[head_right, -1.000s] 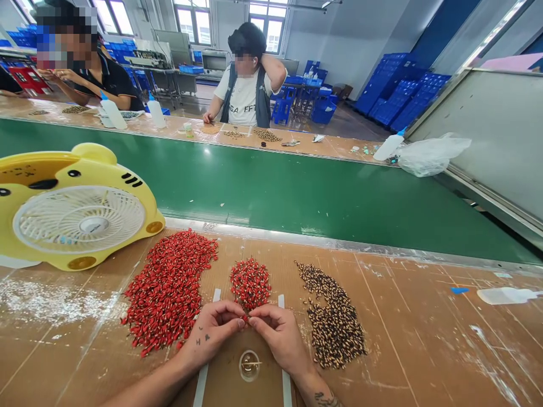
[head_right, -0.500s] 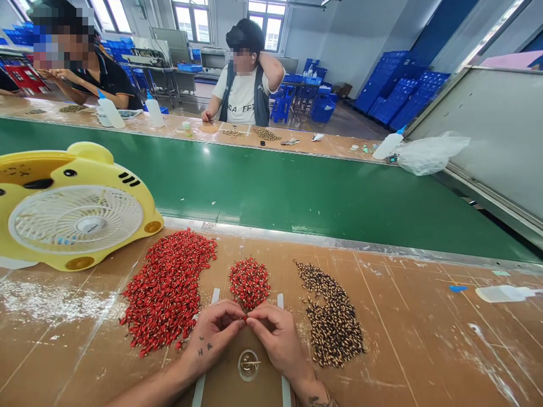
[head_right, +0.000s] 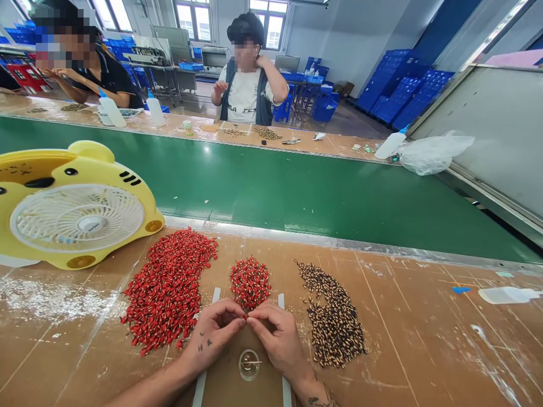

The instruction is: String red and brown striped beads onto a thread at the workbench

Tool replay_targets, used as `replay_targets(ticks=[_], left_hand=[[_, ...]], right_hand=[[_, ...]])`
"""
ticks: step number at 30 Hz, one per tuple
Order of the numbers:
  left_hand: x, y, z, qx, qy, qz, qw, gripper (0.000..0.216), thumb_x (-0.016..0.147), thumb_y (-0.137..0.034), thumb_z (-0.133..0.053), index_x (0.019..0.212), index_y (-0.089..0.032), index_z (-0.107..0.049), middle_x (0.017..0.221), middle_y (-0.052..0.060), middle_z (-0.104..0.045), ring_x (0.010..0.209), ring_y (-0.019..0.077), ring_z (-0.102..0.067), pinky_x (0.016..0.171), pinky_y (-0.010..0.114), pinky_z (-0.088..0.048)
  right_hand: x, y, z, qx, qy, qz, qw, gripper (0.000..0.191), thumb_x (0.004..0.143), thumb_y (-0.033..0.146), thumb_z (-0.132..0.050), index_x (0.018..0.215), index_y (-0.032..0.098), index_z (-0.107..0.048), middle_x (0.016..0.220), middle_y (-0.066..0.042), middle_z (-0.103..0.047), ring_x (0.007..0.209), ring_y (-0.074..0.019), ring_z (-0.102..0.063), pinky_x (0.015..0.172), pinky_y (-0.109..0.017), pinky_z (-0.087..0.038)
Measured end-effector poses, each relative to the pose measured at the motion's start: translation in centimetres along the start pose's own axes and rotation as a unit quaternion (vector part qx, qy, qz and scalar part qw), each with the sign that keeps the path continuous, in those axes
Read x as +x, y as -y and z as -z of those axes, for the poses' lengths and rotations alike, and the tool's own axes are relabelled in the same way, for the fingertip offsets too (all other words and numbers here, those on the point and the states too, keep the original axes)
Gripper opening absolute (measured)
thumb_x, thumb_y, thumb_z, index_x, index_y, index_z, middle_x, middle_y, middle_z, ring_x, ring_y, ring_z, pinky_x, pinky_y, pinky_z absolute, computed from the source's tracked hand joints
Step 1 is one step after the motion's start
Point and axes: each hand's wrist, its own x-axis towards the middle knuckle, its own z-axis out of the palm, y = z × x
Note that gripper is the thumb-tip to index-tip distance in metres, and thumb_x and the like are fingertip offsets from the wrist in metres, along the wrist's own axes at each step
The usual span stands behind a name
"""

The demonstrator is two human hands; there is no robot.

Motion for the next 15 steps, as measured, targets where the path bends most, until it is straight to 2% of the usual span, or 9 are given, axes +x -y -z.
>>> replay_targets(ticks=[8,15], left_hand=[[0.10,-0.48,-0.22,-0.048,0.003,0.020,0.999,0.007,0.075,-0.020,-0.071,0.075,-0.014,-0.070,0.067,0.001,-0.063,0.059,0.0111,-0.054,0.056,0.019,-0.041],[0.08,0.03,-0.35,-0.071,0.008,0.032,0.997,0.010,0.077,-0.022,-0.072,0.074,-0.013,-0.067,0.066,0.000,-0.061,0.059,0.0105,-0.052,0.056,0.019,-0.040]], right_hand=[[0.08,0.12,-0.10,0.034,-0.023,0.011,0.999,0.010,0.090,0.027,-0.069,0.083,0.022,-0.074,0.077,-0.001,-0.069,0.074,-0.0163,-0.064,0.071,-0.025,-0.051],[-0.02,-0.04,-0.13,0.011,-0.030,0.012,0.999,0.009,0.089,0.028,-0.070,0.084,0.021,-0.074,0.078,-0.003,-0.068,0.073,-0.0168,-0.064,0.068,-0.024,-0.052]])
